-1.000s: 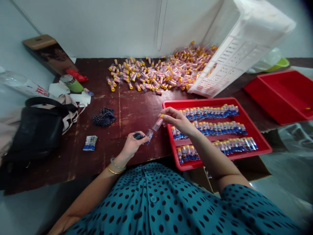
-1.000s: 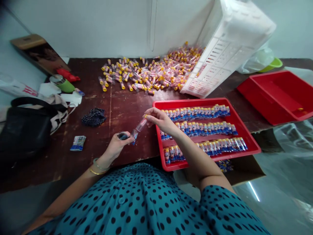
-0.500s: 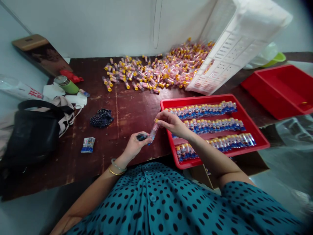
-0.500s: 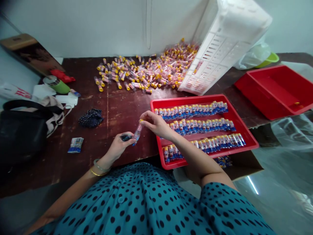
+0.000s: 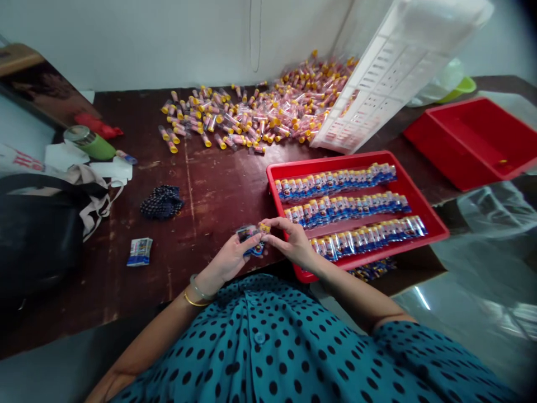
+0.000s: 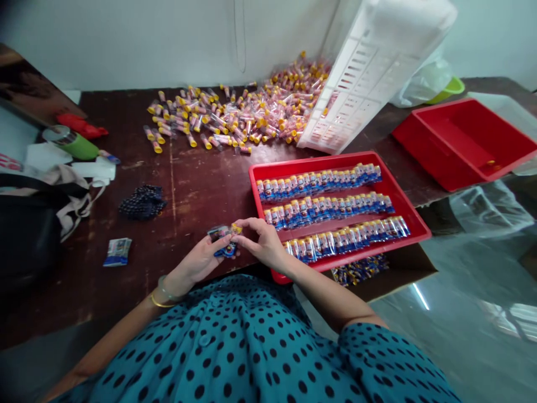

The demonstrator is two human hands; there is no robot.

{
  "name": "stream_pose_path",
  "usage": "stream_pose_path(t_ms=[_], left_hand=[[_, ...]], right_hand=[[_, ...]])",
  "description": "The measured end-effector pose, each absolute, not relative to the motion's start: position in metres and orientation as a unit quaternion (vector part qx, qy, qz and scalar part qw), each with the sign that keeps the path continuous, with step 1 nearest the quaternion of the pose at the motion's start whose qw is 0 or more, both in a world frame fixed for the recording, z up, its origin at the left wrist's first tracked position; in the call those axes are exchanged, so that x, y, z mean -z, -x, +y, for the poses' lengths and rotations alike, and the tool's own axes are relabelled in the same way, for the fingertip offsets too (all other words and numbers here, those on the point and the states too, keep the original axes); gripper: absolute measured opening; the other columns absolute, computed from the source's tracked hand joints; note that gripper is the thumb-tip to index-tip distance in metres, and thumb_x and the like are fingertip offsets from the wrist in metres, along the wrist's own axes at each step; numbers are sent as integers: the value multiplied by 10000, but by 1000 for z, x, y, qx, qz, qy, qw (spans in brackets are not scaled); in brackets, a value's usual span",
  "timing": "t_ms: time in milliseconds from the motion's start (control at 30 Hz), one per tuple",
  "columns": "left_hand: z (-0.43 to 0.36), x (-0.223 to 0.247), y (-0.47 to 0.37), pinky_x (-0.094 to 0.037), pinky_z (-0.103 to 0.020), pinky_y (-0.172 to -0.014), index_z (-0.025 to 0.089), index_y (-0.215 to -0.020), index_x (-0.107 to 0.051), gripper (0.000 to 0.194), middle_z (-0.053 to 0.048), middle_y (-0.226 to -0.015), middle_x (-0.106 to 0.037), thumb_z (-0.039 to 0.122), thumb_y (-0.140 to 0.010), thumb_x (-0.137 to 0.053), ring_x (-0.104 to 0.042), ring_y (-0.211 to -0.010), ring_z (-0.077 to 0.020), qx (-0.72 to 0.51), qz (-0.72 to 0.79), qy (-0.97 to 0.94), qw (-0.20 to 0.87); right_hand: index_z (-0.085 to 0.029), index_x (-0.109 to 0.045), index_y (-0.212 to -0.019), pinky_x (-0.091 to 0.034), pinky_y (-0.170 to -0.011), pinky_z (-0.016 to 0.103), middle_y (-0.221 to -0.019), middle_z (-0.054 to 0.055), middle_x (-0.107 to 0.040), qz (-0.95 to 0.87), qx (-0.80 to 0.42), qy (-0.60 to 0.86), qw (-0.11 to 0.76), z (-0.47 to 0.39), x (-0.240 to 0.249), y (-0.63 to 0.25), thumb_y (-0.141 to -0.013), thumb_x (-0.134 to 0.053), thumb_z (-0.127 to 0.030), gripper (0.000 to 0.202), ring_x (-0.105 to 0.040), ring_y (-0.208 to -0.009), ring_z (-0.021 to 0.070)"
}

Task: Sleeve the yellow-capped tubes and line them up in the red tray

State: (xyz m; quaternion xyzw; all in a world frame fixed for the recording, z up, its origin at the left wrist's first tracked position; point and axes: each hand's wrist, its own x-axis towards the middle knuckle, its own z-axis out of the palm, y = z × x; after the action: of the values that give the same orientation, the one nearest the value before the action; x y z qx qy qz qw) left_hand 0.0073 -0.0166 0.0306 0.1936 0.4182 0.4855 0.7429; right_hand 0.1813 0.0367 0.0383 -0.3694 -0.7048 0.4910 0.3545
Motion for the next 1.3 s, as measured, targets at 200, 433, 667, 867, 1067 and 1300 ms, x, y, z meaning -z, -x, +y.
stream_pose_path(t_ms=[200,433,667,867,1067,1300], left_hand=[[-15,-34,-12,-503,-254,-707,159,-916,-757,285,-19,-848,-723,304,-692,-858,-622,-737,-129,-487,424,-202,736],[-13,-39,-15,-524,-258,-681,157,-898,-751,314,-7,-795,-706,329,-666,-874,-631,-697,-130,-469,451,-213,729],[-7,-36,-21,-544,-273,-673,167,-966,-744,394,-29,-829,-713,427,-688,-846,-641,-706,-148,-452,472,-229,721],[-3,-32,-15,-534,-272,-604,167,-1054,-715,389,-48,-855,-688,416,-763,-780,-641,-757,-185,-419,499,-230,723],[-7,-21,-3,-508,-253,-551,161,-897,-714,303,-37,-739,-661,427,-764,-772,-627,-708,-183,-394,515,-224,728],[-6,-18,3,-576,-338,-729,190,-997,-736,412,-83,-978,-728,428,-678,-840,-677,-902,-250,-449,526,-161,704]], right_hand=[[-222,-699,-1013,-504,-940,367,-1061,55,-742,-702,-486,369,368,38,-37,-184,-857,-716,-378,221,-690,-976,213],[-205,-701,-924,-500,-941,348,-1016,58,-741,-692,-511,341,379,43,-36,-189,-866,-703,-359,165,-688,-980,209],[-204,-640,-997,-529,-815,296,-945,26,-688,-582,-624,350,387,48,-31,-193,-880,-669,-422,249,-651,-849,163],[-199,-589,-931,-494,-672,250,-801,4,-610,-569,-452,494,478,121,-35,-288,-927,-544,-463,267,-577,-696,132],[-182,-603,-957,-480,-704,290,-830,50,-669,-654,-213,662,297,169,-14,-385,-899,-536,-356,195,-615,-745,184],[-150,-630,-1066,-483,-832,368,-1008,127,-703,-694,-177,636,289,201,-17,-358,-882,-578,-314,252,-639,-869,229]])
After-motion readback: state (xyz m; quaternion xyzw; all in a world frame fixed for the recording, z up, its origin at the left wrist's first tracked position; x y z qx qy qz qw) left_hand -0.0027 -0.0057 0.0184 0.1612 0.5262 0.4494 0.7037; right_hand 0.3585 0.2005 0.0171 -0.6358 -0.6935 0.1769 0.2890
